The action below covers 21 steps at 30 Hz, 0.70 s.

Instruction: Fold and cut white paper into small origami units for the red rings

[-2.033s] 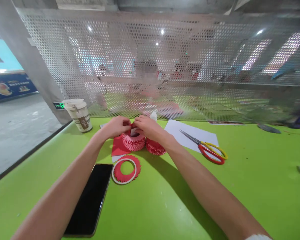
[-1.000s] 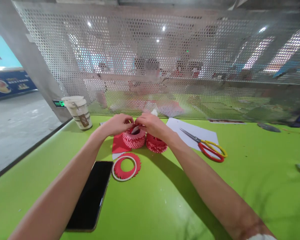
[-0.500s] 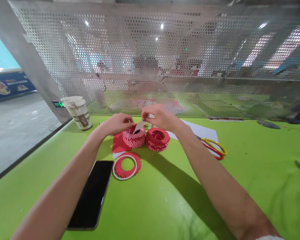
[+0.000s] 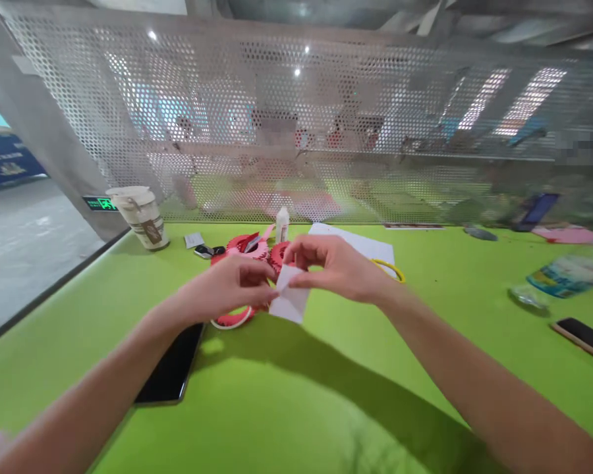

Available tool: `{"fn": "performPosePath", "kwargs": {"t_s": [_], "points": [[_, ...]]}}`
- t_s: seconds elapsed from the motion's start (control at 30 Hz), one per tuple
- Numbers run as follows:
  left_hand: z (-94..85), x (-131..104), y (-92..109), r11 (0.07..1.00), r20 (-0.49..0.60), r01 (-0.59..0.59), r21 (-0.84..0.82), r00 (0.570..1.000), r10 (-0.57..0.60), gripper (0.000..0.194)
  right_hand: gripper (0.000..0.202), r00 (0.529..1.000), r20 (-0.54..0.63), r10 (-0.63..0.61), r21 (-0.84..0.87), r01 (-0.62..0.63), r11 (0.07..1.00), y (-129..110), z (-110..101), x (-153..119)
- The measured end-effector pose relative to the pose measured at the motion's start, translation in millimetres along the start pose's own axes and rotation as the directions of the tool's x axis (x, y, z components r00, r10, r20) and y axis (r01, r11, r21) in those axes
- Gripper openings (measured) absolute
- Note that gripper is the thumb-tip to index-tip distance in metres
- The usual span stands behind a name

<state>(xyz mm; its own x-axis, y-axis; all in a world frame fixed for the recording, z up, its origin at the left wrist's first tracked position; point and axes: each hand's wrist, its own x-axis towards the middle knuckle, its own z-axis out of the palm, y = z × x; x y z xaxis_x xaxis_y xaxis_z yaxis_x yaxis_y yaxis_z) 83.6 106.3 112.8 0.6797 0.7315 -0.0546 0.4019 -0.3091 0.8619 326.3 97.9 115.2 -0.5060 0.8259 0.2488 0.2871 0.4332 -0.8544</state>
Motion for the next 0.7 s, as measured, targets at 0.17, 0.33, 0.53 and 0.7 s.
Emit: {"fn": "performPosePath", "kwargs": {"t_s": [0.17,0.33,0.53,0.7], "points": [[48.7,-11,-20,0.959,-0.053,0.076,-0.275,0.994,-0.094,0.015,0.029,0.982,-0.129,0.138,0.213,-0.108,0.971,24,26,-37],[76.1,-7,-34,0.923,-0.217,0.036,-0.383,0.968,-0.127,0.023,0.029,0.952,-0.14,0.274,0.394,-0.2,0.897,50,49,-56],[93.0,-8,-56,0.886,-0.263,0.005,-0.464,0.954,-0.143,0.024,0.028,0.933,-0.079,0.351,0.486,-0.272,0.831,68,76,-68],[96.1,-14,-63,0.787,-0.218,0.051,-0.615,0.948,-0.231,0.034,0.035,0.913,-0.175,0.369,0.596,-0.2,0.778,69,85,-73]]}}
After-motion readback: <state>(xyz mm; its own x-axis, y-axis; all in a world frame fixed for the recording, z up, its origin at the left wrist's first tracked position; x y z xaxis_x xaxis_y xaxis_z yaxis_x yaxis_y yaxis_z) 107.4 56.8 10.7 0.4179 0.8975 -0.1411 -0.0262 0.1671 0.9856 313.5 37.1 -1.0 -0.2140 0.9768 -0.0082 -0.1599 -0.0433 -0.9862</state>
